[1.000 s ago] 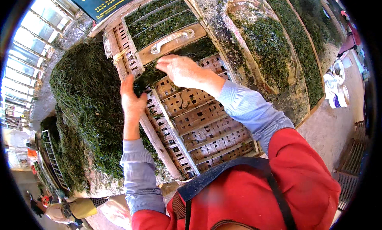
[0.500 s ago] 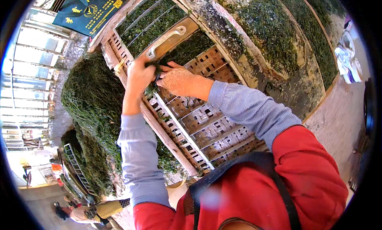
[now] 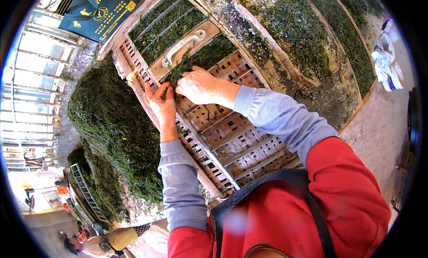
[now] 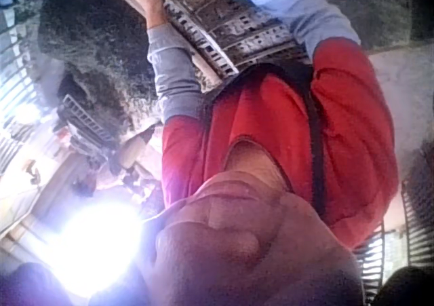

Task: The person picks up bunches of green plant material by hand from a table and spreads them onto a wooden slatted tray, using a small white tool to smooth and level the material.

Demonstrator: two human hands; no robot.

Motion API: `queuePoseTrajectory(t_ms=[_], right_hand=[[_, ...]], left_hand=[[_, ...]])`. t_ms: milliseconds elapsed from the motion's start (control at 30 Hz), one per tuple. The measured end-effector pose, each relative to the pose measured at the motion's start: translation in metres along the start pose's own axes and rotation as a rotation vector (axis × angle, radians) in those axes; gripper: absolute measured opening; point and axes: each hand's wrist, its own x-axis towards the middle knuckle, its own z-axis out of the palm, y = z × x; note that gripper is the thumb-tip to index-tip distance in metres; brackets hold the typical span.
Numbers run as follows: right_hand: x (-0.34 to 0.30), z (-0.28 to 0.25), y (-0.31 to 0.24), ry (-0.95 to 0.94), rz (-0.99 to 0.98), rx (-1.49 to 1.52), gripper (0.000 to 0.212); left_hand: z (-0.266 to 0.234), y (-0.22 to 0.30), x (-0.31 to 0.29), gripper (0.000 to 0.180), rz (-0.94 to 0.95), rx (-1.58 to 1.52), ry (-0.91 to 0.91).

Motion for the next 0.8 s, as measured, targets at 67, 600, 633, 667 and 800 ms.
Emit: queuePoseTrajectory(t_ms=[67, 600, 633, 667, 800], right_hand=[[0.003, -0.041, -0.014, -0.121, 0.113, 0.020, 0.017], [-0.019, -0.028, 0.010, 0.128, 0.280, -0.098, 0.020], [-0.027, -0.041, 0.006, 0.300, 0.290, -0.097, 0.021], [-0.031, -0.039, 0.010, 0.424, 0.285, -0.181, 0.026], [-0.051, 0.015, 0.061, 0.728, 0.230, -0.473, 0.043]], left_hand=[[0.001, 0.016, -0.003, 0.020, 0.022, 0.209, 0.016], [0.013, 0.065, -0.026, 0.036, 0.573, 0.527, -0.129], [0.010, 0.063, -0.025, 0.039, 0.587, 0.545, -0.147], [0.011, 0.065, -0.025, 0.040, 0.559, 0.540, -0.183], [0.010, 0.100, -0.005, 0.039, 0.515, 0.491, -0.281]])
